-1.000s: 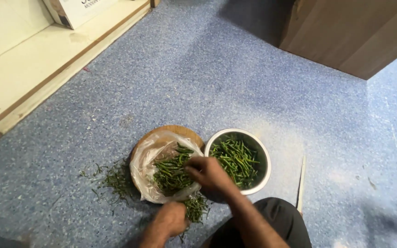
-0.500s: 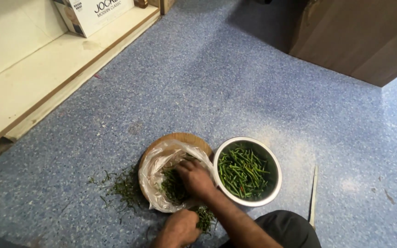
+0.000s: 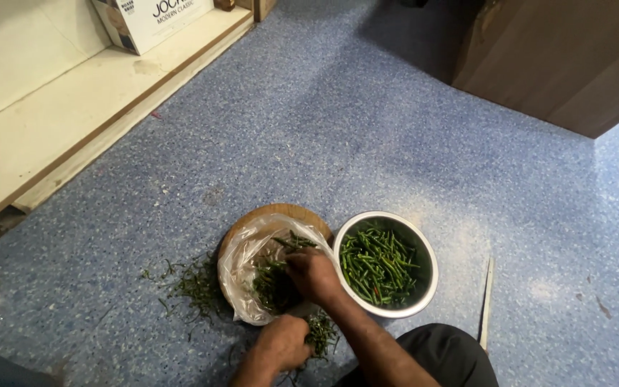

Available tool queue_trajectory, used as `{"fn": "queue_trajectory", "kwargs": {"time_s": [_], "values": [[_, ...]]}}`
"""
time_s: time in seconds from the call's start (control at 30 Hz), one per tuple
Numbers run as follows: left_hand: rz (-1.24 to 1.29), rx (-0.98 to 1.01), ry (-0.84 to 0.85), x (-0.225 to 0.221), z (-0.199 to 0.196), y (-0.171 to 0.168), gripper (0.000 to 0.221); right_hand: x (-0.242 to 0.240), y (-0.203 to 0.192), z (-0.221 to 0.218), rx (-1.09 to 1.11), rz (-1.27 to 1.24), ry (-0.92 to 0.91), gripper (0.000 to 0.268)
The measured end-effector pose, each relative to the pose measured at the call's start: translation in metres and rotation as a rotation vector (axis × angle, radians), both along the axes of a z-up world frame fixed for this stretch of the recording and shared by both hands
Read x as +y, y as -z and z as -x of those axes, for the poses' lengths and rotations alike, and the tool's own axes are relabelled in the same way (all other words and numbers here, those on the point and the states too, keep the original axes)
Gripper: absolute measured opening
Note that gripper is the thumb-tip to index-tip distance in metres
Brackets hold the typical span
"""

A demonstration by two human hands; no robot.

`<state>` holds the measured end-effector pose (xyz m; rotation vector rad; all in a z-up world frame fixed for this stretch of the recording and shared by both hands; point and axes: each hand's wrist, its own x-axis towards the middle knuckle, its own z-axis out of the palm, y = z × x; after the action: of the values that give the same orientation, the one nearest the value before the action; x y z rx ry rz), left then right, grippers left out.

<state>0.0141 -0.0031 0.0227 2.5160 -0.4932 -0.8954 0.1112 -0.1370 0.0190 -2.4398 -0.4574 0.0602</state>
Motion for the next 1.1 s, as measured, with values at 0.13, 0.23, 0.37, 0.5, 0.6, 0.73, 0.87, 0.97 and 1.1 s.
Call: {"fn": "queue_trajectory", "kwargs": {"time_s": [0.13, 0.23, 0.37, 0.5, 0.6, 0.73, 0.87, 0.97, 1.1], "values": [[0.172, -0.081, -0.158, 0.006, 0.005, -0.015, 0.028, -0.005, -0.028, 0.019, -0.195, -0.303, -0.106, 0.03], [0.255, -0.145, -0.291, 0.009, -0.003, -0.02, 0.026, -0.003, -0.064, 0.032, 0.102, -0.468, -0.003, 0.034], [0.3, -0.185, -0.574, 0.017, -0.011, -0.029, 0.027, -0.001, -0.113, 0.057, 0.535, -0.714, 0.104, 0.04], [0.314, -0.191, -0.74, 0.021, -0.013, -0.032, 0.037, -0.019, -0.033, 0.051, 0.422, -0.681, 0.116, 0.035], [0.798, -0.275, -0.862, 0.021, -0.019, -0.002, 0.021, -0.018, -0.004, 0.051, 0.557, -0.824, 0.134, 0.026], [0.784, -0.333, -0.911, 0.024, -0.018, 0.005, 0.022, -0.008, -0.022, 0.061, 0.578, -0.778, 0.028, 0.022], [0.666, -0.341, -0.961, 0.022, -0.016, -0.004, 0.027, -0.001, -0.019, 0.061, 0.56, -1.012, 0.132, 0.018], [0.718, -0.191, -0.971, 0.02, -0.015, -0.007, 0.029, -0.01, -0.002, 0.051, 0.465, -1.053, 0.156, 0.016], [0.66, -0.08, -0.987, 0.017, -0.014, -0.009, 0.028, -0.007, -0.023, 0.053, 0.548, -1.108, 0.237, 0.016]]}}
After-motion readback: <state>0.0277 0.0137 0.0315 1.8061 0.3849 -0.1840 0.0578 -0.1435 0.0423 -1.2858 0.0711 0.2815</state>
